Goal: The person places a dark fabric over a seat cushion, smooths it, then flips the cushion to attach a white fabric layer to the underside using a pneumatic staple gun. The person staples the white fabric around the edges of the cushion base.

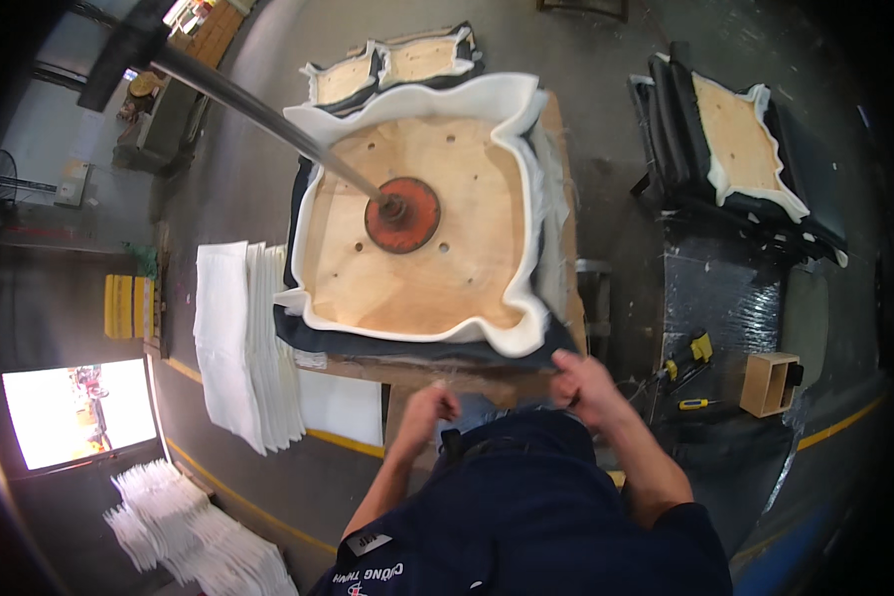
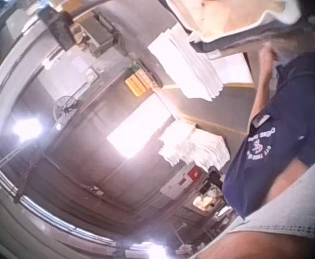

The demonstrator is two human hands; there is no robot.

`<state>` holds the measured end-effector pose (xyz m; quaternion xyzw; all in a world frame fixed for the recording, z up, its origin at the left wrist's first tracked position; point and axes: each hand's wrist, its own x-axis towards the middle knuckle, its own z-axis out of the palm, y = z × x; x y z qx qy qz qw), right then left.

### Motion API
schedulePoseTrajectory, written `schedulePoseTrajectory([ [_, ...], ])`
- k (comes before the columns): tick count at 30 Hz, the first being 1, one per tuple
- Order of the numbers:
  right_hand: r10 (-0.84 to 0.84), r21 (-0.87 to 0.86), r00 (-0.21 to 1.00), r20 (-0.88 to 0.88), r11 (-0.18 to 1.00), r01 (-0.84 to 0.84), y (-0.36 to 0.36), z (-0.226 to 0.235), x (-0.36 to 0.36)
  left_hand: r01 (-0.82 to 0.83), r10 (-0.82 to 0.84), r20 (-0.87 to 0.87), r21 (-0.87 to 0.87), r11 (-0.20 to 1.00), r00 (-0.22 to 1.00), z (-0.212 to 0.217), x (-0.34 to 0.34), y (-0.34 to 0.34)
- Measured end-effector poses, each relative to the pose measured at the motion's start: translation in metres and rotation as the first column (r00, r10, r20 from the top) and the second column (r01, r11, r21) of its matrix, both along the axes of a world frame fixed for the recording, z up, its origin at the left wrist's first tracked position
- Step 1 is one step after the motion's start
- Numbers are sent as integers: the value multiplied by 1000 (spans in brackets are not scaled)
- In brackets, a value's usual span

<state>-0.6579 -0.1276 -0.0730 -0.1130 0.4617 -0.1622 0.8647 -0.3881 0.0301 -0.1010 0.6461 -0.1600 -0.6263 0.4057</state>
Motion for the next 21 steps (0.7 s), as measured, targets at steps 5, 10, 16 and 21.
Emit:
schedulePoseTrajectory([
  [5,-304,-56,947,-104,952,300,-50,-30,-26,-516,415,416,163,841,809,-9,125,91],
  [10,-382,-164,924,-40,914,371,-53,-23,-3,-604,519,384,139,785,763,11,152,92],
  [16,391,-182,872,-294,873,-453,29,-49,73,-442,338,421,178,879,842,-3,107,58],
  [21,715,-246,680,-163,638,-729,64,-53,123,-181,99,327,231,956,940,9,73,42],
])
